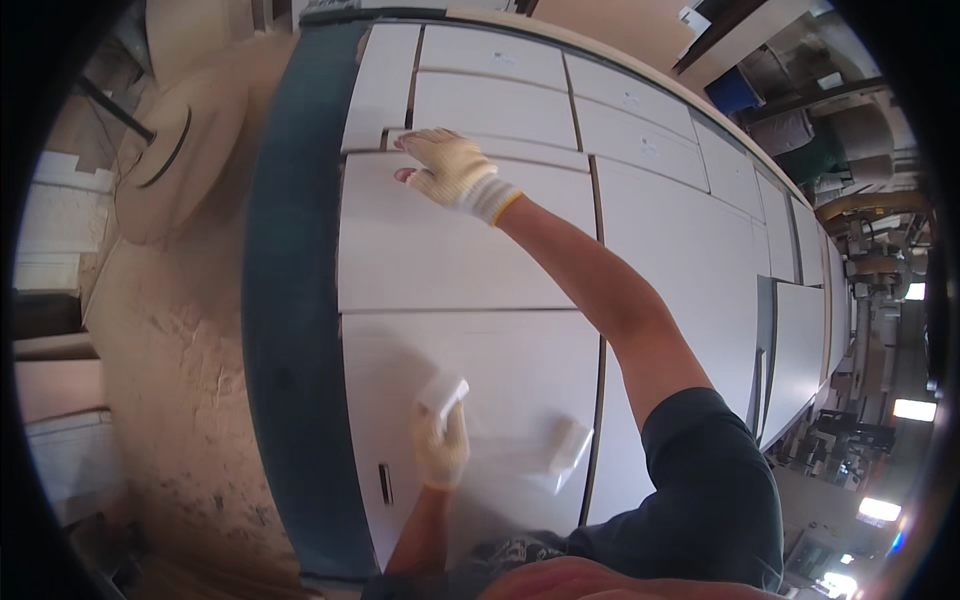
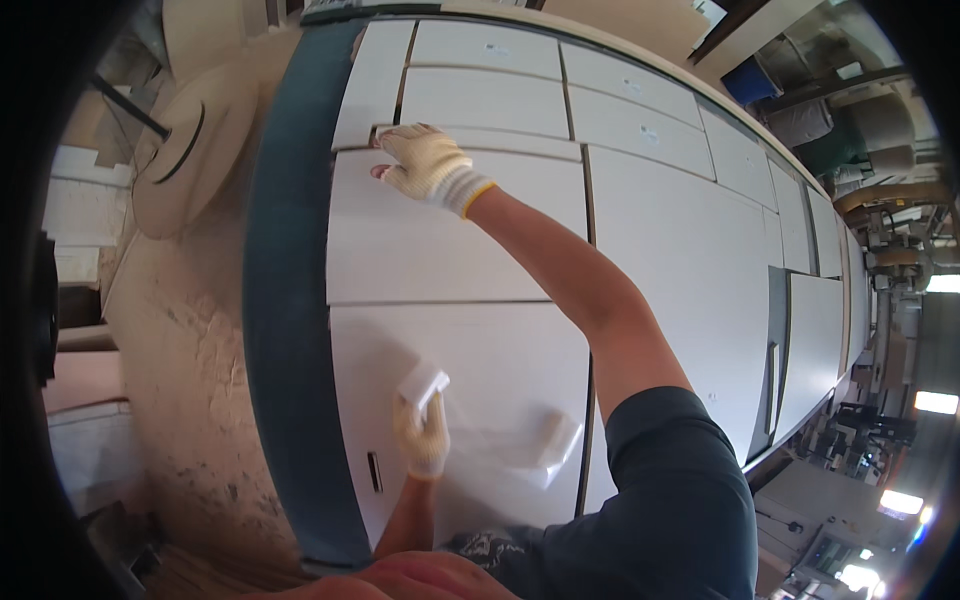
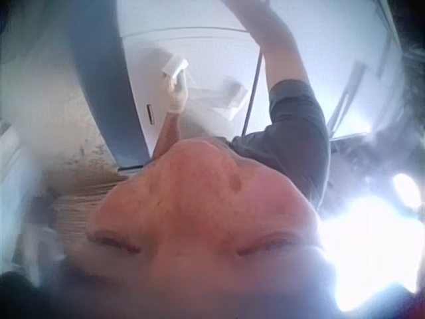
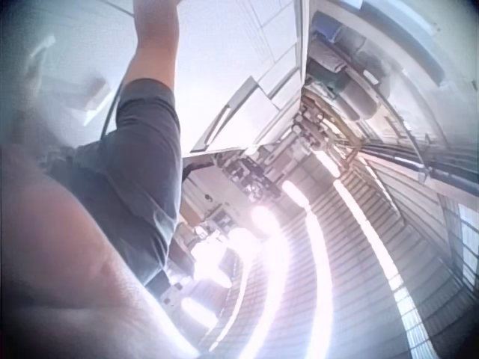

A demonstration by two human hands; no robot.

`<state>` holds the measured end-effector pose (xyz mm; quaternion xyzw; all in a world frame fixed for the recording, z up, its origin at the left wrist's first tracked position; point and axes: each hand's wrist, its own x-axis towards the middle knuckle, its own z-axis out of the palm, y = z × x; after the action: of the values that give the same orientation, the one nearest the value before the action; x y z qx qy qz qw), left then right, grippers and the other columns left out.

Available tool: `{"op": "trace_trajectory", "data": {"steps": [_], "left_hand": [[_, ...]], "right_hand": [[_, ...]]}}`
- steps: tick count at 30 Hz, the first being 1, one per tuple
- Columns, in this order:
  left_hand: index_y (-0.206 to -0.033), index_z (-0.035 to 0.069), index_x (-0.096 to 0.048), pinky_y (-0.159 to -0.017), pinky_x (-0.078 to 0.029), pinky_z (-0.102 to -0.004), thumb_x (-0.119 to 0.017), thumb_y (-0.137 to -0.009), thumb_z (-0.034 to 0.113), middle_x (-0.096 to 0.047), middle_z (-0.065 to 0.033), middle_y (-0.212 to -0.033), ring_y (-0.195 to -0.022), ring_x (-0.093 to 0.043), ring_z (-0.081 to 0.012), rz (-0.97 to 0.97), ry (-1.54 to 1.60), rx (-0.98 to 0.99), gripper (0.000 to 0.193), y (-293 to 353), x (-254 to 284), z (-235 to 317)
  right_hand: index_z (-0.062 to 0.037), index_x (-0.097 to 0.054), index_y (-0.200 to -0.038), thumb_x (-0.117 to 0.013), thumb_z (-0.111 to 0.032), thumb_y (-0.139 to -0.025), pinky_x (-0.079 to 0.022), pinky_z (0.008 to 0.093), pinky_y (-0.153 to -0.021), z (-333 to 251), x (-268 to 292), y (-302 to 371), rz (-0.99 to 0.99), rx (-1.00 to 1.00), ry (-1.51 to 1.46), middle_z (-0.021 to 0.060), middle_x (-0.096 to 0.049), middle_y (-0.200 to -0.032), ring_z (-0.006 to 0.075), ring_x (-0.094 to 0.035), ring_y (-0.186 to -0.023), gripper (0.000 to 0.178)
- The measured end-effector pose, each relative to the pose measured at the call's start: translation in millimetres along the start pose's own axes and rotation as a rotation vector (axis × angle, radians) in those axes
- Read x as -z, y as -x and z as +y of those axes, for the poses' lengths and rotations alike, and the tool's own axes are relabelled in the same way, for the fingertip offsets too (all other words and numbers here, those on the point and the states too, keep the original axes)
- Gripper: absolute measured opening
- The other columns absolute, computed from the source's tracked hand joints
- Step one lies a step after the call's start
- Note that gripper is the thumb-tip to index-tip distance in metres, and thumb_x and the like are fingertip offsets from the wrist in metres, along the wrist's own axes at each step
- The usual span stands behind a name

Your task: The person wipes the surface of white panels with a cloth, then repeatedly picks up panels from a table and stacks them on the floor. The person handles the panels one at a time and places them in a growing pile.

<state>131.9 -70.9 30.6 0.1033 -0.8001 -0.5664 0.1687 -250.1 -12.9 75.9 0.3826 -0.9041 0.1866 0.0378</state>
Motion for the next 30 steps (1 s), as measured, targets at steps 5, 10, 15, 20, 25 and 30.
{"op": "trace_trajectory", "data": {"steps": [5,10,15,20,25,30], "left_hand": [[-0.118,-0.007,-0.069,-0.093,-0.059,-0.038,-0.057,-0.106,0.021,-0.075,-0.0162,-0.109,-0.102,-0.075,-0.0266,0.085,0.895,0.76,0.032,-14,30,12],[-0.121,-0.006,-0.066,-0.098,-0.056,-0.0401,-0.054,-0.109,0.026,-0.071,-0.014,-0.114,-0.109,-0.07,-0.0244,-0.057,0.971,0.717,0.036,-16,54,38],[-0.116,-0.005,-0.07,-0.093,-0.056,-0.0344,-0.056,-0.105,0.018,-0.075,-0.0131,-0.104,-0.1,-0.072,-0.0221,-0.035,1.07,0.723,0.03,-5,47,34],[-0.11,0.002,-0.07,-0.087,-0.056,-0.0346,-0.056,-0.101,0.005,-0.073,-0.0095,-0.105,-0.103,-0.069,-0.0223,-0.148,0.103,0.184,0.017,14,23,-5],[-0.107,0.001,-0.068,-0.084,-0.056,-0.0391,-0.055,-0.102,0.018,-0.071,-0.013,-0.108,-0.097,-0.07,-0.0251,0.071,0.884,0.85,0.022,12,-2,-23],[-0.106,-0.002,-0.068,-0.081,-0.056,-0.0422,-0.049,-0.107,0.039,-0.07,-0.0175,-0.107,-0.093,-0.07,-0.0313,0.079,1.284,1.018,0.045,1,-3,-22]], "right_hand": [[-0.0027,-0.066,-0.129,-0.066,-0.009,-0.093,-0.057,0.0345,-0.091,-124,51,186,-0.296,-0.465,-0.839,0.0072,-0.074,-0.099,0.0248,-0.071,-0.099,0.037],[-0.0084,-0.069,-0.125,-0.072,-0.01,-0.09,-0.056,0.0377,-0.094,-182,69,231,-0.207,-0.294,-0.628,0.0103,-0.069,-0.114,0.0276,-0.065,-0.112,0.035],[-0.0112,-0.073,-0.111,-0.078,-0.016,-0.083,-0.054,0.0409,-0.091,-186,60,232,-0.266,-0.184,-0.479,0.0097,-0.067,-0.11,0.0299,-0.061,-0.109,0.028],[-0.0126,-0.067,-0.087,-0.073,-0.016,-0.079,-0.051,0.0445,-0.08,-179,33,247,-0.125,0.002,-0.276,0.0086,-0.064,-0.089,0.0325,-0.061,-0.091,0.01],[-0.0161,-0.065,-0.085,-0.071,-0.015,-0.078,-0.05,0.0418,-0.081,-171,18,271,0.043,0.079,-0.085,0.0045,-0.064,-0.097,0.028,-0.061,-0.099,0.009],[-0.0143,-0.06,-0.082,-0.069,0.002,-0.071,-0.05,0.0412,-0.073,-82,32,226,0.158,0.089,-0.574,0.0022,-0.062,-0.079,0.0233,-0.063,-0.076,0.022]]}}
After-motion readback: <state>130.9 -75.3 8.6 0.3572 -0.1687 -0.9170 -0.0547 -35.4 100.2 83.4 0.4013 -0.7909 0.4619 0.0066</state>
